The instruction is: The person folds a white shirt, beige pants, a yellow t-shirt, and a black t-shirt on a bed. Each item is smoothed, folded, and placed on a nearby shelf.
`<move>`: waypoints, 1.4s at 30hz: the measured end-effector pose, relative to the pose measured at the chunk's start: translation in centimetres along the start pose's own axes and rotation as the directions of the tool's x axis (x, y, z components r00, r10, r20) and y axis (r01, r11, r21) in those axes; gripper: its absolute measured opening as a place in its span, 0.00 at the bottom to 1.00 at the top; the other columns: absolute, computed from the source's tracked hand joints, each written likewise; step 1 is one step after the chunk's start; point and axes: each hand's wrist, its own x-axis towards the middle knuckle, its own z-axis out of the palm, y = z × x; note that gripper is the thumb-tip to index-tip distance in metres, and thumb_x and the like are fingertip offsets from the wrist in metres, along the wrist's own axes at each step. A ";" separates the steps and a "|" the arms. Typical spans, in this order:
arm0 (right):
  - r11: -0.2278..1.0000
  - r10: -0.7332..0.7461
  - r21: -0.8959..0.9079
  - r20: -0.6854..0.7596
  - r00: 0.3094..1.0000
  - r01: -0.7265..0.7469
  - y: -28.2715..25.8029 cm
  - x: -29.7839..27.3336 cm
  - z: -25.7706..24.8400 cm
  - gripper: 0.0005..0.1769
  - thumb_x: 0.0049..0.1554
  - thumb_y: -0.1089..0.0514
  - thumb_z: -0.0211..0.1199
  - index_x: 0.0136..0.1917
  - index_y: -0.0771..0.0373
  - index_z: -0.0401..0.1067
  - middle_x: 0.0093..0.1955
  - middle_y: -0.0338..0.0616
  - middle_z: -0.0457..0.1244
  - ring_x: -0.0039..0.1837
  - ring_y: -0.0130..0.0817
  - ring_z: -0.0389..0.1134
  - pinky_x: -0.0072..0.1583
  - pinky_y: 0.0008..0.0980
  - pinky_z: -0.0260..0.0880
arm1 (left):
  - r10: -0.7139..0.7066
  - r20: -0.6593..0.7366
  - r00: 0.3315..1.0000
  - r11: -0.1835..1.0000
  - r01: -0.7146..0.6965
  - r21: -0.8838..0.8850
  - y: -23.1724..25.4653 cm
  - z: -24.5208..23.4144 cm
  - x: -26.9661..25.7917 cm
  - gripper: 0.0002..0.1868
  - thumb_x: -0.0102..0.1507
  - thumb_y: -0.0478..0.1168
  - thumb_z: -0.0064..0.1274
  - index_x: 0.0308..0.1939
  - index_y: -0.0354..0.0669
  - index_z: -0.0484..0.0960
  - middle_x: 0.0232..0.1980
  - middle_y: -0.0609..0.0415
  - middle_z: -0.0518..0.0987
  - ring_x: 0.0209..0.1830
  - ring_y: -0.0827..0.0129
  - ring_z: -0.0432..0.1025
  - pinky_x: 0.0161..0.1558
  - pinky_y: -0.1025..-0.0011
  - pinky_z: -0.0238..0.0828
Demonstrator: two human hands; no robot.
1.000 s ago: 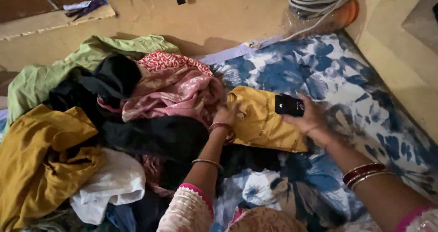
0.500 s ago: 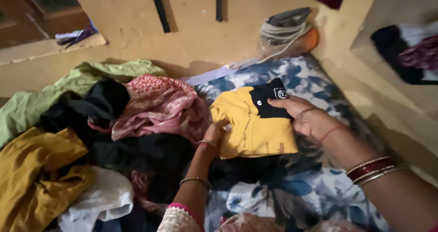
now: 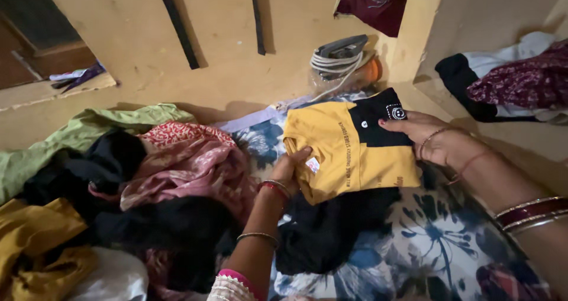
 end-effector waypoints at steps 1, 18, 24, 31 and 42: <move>1.000 0.001 0.004 0.003 1.000 -0.001 -0.3 0.1 -0.2 0.19 0.56 0.55 0.66 0.59 0.60 0.74 0.56 0.42 0.71 0.54 0.34 0.73 0.55 0.37 0.74 | -0.012 -0.006 1.000 1.000 0.012 0.009 0.1 0.1 0.3 0.21 0.63 0.42 0.60 0.57 0.37 0.80 0.50 0.50 0.85 0.47 0.60 0.81 0.53 0.59 0.80; 0.952 -0.028 0.306 -0.004 1.000 0.028 6.1 16.0 -0.5 0.22 0.56 0.53 0.66 0.63 0.56 0.70 0.58 0.42 0.70 0.53 0.41 0.72 0.51 0.42 0.75 | 0.239 -0.040 0.970 0.936 -0.241 -0.255 4.6 -9.3 9.2 0.40 0.67 0.68 0.46 0.71 0.43 0.69 0.66 0.50 0.76 0.64 0.58 0.71 0.60 0.58 0.70; 0.942 0.177 -0.278 -0.069 0.982 -0.190 15.8 18.3 -0.9 0.21 0.58 0.52 0.65 0.64 0.56 0.72 0.59 0.43 0.66 0.58 0.42 0.68 0.54 0.46 0.70 | 0.169 -0.579 0.798 0.943 -0.302 -0.141 -5.4 -19.5 20.3 0.33 0.62 0.62 0.61 0.49 0.35 0.69 0.28 0.52 0.68 0.18 0.65 0.63 0.18 0.65 0.56; 0.491 -0.680 -0.747 -0.006 0.733 0.448 14.3 19.7 3.1 0.22 0.53 0.52 0.69 0.59 0.59 0.73 0.59 0.48 0.68 0.62 0.40 0.71 0.61 0.37 0.72 | 0.669 -0.540 0.511 0.633 -0.011 0.774 -5.9 -13.7 19.6 0.44 0.51 0.50 0.76 0.58 0.34 0.64 0.35 0.49 0.79 0.34 0.60 0.75 0.40 0.63 0.70; 0.069 -0.550 -0.936 0.253 0.796 0.345 17.2 23.1 6.1 0.42 0.56 0.44 0.61 0.80 0.50 0.52 0.84 0.47 0.43 0.82 0.51 0.44 0.74 0.57 0.51 | 0.708 0.154 0.689 -0.232 0.021 0.972 -6.7 -5.5 14.5 0.22 0.70 0.41 0.45 0.68 0.51 0.70 0.63 0.50 0.73 0.66 0.57 0.65 0.68 0.60 0.62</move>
